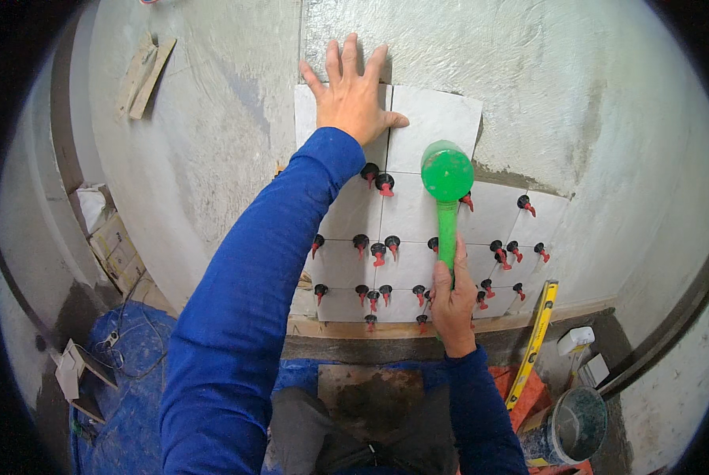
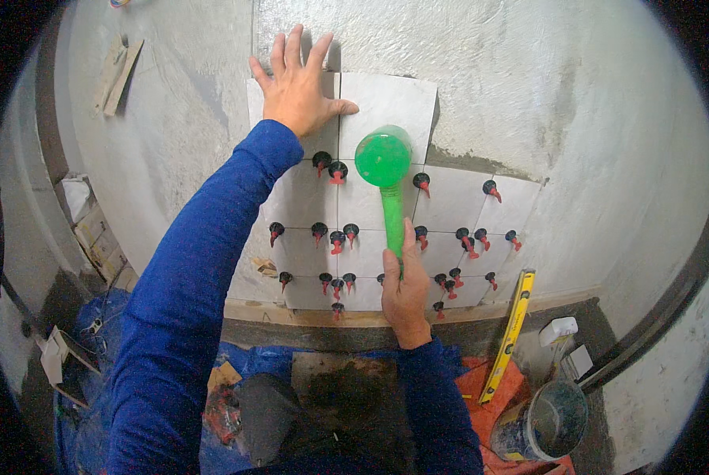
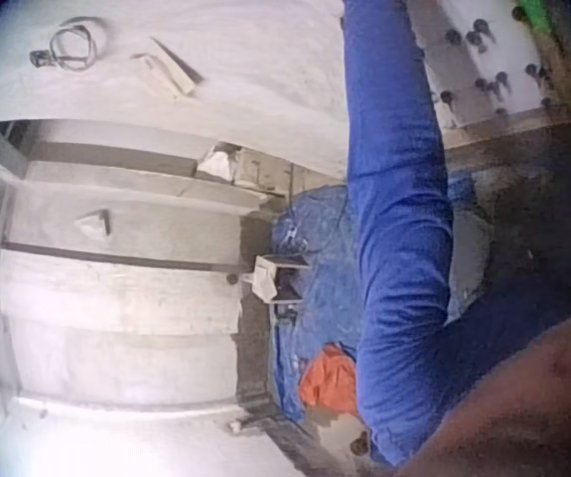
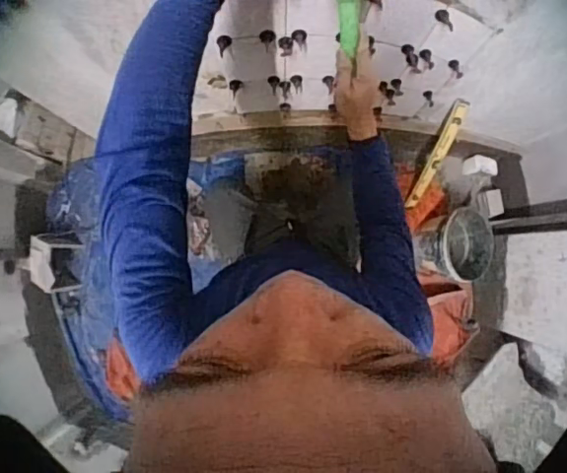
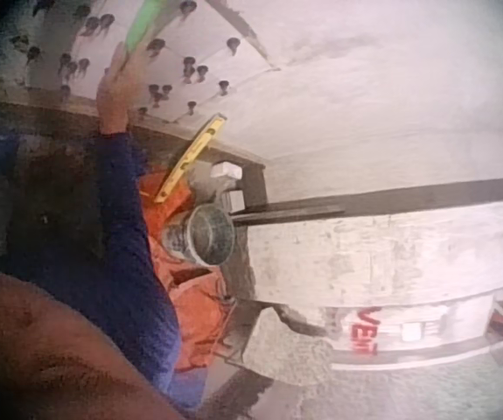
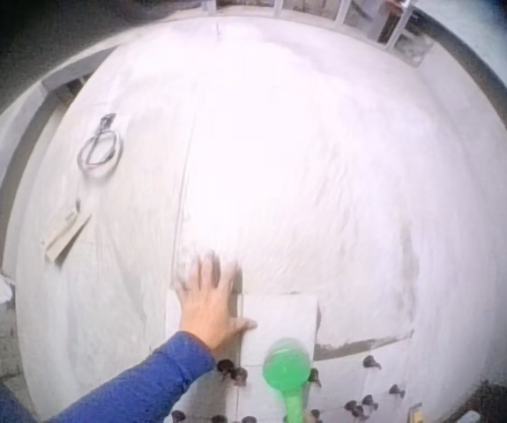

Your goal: The person applies adhesive to a white tile using a notched trowel, then places the tile onto a wall section that already has several tiles installed with leveling clips. The person taps the tile with a rubber mallet and inserts additional leveling clips to secure the tile in place.

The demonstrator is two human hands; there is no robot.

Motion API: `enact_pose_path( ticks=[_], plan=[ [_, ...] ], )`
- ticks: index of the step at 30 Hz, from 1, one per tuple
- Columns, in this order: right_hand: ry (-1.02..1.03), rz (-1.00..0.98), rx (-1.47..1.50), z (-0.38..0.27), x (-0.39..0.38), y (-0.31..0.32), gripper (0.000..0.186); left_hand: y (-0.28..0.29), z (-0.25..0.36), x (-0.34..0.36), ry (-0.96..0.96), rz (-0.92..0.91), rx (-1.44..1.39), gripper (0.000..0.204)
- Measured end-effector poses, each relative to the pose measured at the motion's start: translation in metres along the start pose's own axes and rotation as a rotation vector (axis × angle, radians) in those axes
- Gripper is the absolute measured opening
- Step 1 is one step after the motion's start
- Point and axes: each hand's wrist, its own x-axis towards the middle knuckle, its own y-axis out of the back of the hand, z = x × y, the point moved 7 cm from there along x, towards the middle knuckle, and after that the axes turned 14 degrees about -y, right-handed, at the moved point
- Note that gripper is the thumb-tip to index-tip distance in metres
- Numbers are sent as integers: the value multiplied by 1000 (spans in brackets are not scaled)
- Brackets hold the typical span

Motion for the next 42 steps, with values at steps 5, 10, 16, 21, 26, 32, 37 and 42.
enact_pose_path(
  ticks=[5, 10, 16, 21, 26, 32, 37, 42],
  plan=[
    [72, 75, -100, 4, 8, -9, 54, -5, -3, -3, 4, 1, 7, 125],
    [133, 106, -139, 2, 20, -19, 53, -5, -4, -5, 4, 41, -32, 124],
    [51, 75, -129, -2, 16, -19, 53, -6, -3, -4, 20, 62, -37, 124],
    [93, 140, -98, -10, 16, -13, 52, -8, -4, -6, -1, 67, -29, 124],
    [138, 155, -147, -15, 29, -14, 53, -9, -5, -7, -12, 36, 12, 126],
    [-18, 158, -88, -14, 21, 0, 53, -9, -3, -8, 25, -20, -10, 124],
    [16, 287, -30, -11, 27, 3, 52, -6, -1, -9, 27, -4, -24, 122],
    [227, 367, -107, -17, 37, 5, 51, -2, 1, -4, 20, -25, 8, 122]
  ],
)
